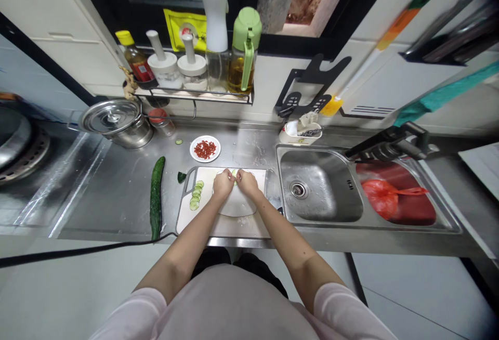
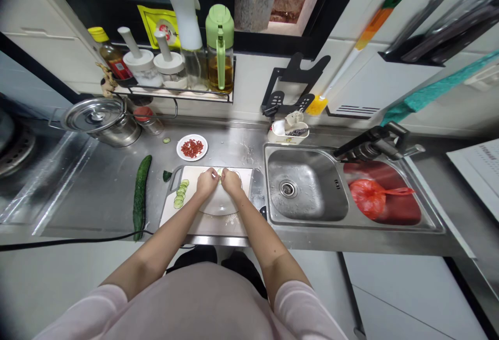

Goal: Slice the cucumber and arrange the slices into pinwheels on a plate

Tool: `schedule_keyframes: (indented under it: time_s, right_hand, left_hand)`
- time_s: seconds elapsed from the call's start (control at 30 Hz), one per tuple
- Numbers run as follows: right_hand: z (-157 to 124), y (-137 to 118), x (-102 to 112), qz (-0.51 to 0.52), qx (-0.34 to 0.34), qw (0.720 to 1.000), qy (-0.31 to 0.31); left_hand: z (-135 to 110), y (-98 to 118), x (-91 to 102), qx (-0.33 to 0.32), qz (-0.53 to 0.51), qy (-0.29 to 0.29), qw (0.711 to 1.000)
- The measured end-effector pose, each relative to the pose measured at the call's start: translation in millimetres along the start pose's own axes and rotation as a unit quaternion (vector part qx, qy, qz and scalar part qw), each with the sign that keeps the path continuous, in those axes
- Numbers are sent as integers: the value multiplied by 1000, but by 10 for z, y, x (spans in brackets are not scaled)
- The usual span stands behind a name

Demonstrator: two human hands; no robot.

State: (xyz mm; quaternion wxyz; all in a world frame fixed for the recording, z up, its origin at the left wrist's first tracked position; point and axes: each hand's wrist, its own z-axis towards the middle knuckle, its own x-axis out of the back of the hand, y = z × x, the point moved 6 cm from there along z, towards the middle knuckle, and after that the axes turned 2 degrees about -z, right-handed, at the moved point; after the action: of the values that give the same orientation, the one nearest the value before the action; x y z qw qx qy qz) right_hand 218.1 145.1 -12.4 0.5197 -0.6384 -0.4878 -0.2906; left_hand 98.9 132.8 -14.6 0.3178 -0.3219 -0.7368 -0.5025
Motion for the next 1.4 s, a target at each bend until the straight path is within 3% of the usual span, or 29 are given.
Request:
schedule_keyframes:
  time_s: [0.47,0.6,0.77,0.97,1.17,1.4]
  right_hand:
    - [-131,129,99,44,-33,998,42]
    - [-243,220,102,78,-36,995,59]
    - [-478,357,80,136,-26,987,78]
    - [-845,472,150,191,-10,974,124]
    - [-1135,502,189,206,-8,969,136]
    - [-1272,505,192,223,-4,965,136]
  left_hand:
    - [-156,-101,125,5,-59,29,998]
    - [-334,-301,283,11,-110,74,991]
    - [-596,-738,532,38,-152,121,980]
    - [-840,-1238,739,87,-149,126,977]
    - [-1007,-1470,876,118,-77,107,984]
    - [-1092,-1584,757,155,15,39,987]
